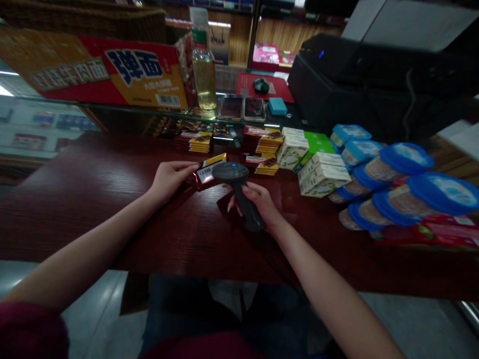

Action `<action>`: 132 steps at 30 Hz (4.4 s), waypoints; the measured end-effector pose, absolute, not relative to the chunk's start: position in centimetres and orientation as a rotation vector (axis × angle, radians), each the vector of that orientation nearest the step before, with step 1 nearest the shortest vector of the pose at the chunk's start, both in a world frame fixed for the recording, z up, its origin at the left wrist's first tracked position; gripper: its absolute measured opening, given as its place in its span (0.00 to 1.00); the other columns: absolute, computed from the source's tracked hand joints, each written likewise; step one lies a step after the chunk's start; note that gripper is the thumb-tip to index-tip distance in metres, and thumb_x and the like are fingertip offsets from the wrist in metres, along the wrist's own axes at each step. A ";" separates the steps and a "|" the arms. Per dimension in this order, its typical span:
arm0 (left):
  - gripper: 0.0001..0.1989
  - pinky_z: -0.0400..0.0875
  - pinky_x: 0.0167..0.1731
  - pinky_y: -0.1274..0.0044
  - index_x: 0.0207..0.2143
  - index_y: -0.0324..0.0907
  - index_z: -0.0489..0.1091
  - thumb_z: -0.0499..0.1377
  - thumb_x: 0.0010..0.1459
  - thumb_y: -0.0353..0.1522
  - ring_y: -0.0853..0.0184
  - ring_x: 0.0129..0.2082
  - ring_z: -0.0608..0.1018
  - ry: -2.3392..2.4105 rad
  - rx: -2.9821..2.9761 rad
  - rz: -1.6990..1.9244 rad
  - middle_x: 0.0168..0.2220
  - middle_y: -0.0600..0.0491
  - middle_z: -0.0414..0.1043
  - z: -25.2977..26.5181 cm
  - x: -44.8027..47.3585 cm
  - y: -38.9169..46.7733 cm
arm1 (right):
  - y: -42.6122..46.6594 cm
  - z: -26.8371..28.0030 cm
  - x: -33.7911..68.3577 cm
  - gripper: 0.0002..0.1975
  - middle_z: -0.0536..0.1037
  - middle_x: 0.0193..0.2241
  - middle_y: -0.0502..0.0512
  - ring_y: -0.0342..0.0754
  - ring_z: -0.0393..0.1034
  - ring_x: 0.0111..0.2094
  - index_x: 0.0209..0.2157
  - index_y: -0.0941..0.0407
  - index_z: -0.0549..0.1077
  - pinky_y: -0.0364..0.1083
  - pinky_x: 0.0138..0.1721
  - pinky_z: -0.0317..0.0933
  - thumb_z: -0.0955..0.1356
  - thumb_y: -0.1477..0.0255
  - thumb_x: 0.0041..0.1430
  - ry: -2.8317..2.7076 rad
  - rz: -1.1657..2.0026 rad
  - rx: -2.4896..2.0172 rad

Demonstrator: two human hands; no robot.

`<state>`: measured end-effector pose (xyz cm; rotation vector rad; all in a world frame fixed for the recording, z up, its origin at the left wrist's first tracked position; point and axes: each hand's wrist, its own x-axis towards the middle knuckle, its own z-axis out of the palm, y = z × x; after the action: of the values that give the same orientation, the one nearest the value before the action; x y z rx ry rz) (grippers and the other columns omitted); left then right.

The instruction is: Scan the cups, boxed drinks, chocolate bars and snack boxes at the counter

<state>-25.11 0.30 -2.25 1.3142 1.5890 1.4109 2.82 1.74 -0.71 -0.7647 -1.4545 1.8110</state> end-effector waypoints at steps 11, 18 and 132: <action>0.17 0.79 0.25 0.75 0.42 0.43 0.84 0.69 0.55 0.43 0.63 0.28 0.83 1.558 1.277 1.397 0.34 0.49 0.85 -2.4 -25.1 0.6 | 1.9 -0.8 3.0 0.31 0.82 0.27 0.59 0.45 0.66 0.19 0.45 0.60 0.79 0.43 0.20 0.59 0.69 0.46 0.58 -1.483 1.824 -0.744; 0.14 0.81 0.51 0.69 0.48 0.46 0.83 0.65 0.63 0.41 0.58 0.48 0.85 1.660 1.706 1.628 0.48 0.51 0.84 -0.7 -24.0 -0.8 | 2.3 -1.0 5.2 0.30 0.81 0.25 0.58 0.45 0.66 0.18 0.45 0.61 0.78 0.43 0.18 0.59 0.72 0.48 0.55 -1.386 1.732 -0.765; 0.28 0.66 0.62 0.55 0.65 0.42 0.68 0.60 0.62 0.29 0.48 0.71 0.63 2.117 2.334 0.963 0.68 0.42 0.65 -2.2 -32.0 5.8 | 3.4 -1.6 7.9 0.31 0.81 0.30 0.56 0.42 0.62 0.20 0.49 0.59 0.78 0.43 0.20 0.56 0.72 0.47 0.57 -1.121 1.976 -0.736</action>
<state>-31.97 5.82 -2.19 2.3341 2.1174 0.9626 7.90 3.40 -1.62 -0.7365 -1.1214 1.9758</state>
